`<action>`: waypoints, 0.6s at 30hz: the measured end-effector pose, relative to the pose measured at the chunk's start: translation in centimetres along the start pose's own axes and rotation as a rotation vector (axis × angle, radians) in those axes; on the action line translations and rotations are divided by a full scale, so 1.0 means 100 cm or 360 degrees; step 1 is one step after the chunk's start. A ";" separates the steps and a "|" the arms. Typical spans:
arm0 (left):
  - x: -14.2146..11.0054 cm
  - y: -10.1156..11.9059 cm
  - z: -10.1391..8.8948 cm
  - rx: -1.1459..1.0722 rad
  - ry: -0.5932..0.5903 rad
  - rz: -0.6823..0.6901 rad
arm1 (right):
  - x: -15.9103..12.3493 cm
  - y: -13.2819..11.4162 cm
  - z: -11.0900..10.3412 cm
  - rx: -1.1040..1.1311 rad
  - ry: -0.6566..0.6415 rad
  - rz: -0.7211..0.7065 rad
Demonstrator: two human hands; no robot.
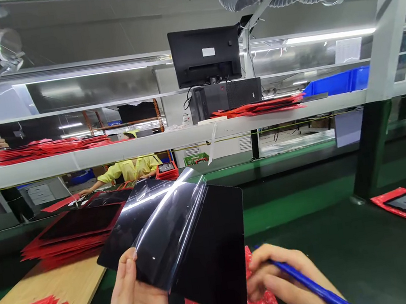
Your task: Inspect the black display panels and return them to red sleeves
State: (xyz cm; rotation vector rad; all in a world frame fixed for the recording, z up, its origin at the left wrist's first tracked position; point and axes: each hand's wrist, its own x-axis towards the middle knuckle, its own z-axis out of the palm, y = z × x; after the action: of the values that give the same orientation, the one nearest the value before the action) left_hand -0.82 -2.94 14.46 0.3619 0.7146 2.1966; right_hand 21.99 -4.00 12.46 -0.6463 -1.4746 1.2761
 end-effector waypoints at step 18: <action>0.001 0.000 0.008 0.0213 -0.0020 -0.0218 | -0.008 0.032 0.011 0.0154 -0.0060 0.0263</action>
State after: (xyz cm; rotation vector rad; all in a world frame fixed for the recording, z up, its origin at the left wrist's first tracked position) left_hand -0.52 -2.53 15.05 0.3828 0.8567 2.0217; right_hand 20.48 -4.18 9.36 -0.6943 -1.4031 1.4845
